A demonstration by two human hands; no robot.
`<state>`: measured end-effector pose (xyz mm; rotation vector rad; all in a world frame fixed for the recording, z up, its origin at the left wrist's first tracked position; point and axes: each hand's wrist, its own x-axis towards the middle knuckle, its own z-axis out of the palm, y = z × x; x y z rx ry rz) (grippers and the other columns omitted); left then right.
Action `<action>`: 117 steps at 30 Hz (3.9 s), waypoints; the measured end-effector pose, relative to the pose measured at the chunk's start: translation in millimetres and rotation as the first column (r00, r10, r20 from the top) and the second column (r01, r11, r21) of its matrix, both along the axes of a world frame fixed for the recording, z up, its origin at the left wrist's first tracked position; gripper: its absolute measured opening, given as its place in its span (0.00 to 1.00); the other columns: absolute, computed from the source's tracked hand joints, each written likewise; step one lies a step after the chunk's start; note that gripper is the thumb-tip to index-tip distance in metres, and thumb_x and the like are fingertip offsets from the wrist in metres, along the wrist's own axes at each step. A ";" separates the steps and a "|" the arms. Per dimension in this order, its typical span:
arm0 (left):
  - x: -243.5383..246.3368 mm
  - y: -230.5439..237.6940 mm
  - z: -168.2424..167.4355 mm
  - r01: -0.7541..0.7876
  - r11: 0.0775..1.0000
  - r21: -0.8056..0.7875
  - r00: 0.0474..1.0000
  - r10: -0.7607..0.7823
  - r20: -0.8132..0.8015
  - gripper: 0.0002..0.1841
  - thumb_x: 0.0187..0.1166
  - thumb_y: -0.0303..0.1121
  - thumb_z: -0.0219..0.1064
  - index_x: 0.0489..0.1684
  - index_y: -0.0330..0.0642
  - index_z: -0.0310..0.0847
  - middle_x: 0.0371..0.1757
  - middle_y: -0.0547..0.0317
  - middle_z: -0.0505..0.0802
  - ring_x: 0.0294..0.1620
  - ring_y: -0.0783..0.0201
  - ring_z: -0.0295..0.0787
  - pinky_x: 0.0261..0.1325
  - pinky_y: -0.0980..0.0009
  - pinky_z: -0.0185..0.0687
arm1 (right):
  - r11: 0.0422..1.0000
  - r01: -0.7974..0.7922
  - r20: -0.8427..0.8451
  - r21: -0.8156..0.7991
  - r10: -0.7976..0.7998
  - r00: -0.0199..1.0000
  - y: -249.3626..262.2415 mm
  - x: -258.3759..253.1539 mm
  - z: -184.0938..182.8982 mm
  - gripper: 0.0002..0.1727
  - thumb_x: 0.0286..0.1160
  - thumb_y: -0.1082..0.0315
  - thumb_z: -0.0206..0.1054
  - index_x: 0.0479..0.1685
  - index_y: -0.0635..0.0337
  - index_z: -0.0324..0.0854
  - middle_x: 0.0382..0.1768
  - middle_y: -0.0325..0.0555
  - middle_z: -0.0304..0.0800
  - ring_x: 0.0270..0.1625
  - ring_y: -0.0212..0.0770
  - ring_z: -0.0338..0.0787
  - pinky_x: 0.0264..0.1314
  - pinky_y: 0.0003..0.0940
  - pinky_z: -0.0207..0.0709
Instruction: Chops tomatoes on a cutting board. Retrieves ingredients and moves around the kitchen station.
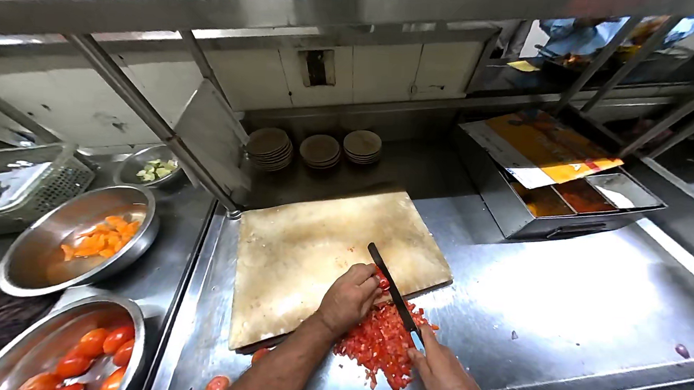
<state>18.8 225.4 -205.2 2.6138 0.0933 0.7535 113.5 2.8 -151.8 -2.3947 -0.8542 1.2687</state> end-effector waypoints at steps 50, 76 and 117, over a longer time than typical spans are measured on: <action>0.1 2.3 -7.4 -0.027 0.999 -0.035 0.999 0.028 0.031 0.12 0.84 0.38 0.66 0.46 0.39 0.89 0.55 0.50 0.93 0.61 0.56 0.91 0.68 0.64 0.87 | 0.991 -0.105 0.063 -0.078 0.110 0.992 -40.9 6.2 -1.3 0.28 0.92 0.54 0.54 0.79 0.67 0.64 0.46 0.69 0.91 0.54 0.69 0.92 0.59 0.66 0.82; -2.3 4.7 -3.8 -0.003 0.997 -0.074 0.999 0.006 0.047 0.10 0.81 0.32 0.64 0.37 0.38 0.90 0.51 0.50 0.93 0.57 0.57 0.91 0.65 0.64 0.87 | 0.991 -0.125 0.028 -0.039 0.126 0.992 -41.1 19.3 -0.6 0.27 0.92 0.54 0.55 0.78 0.65 0.64 0.44 0.67 0.90 0.51 0.67 0.92 0.56 0.65 0.82; -29.3 7.4 0.1 0.022 0.998 -0.065 0.998 -0.026 -0.054 0.13 0.86 0.31 0.59 0.40 0.39 0.92 0.55 0.48 0.94 0.62 0.53 0.90 0.71 0.59 0.83 | 0.953 -0.303 0.053 0.023 0.301 0.952 24.2 32.0 26.2 0.27 0.92 0.54 0.54 0.83 0.58 0.62 0.47 0.63 0.88 0.49 0.63 0.91 0.55 0.62 0.83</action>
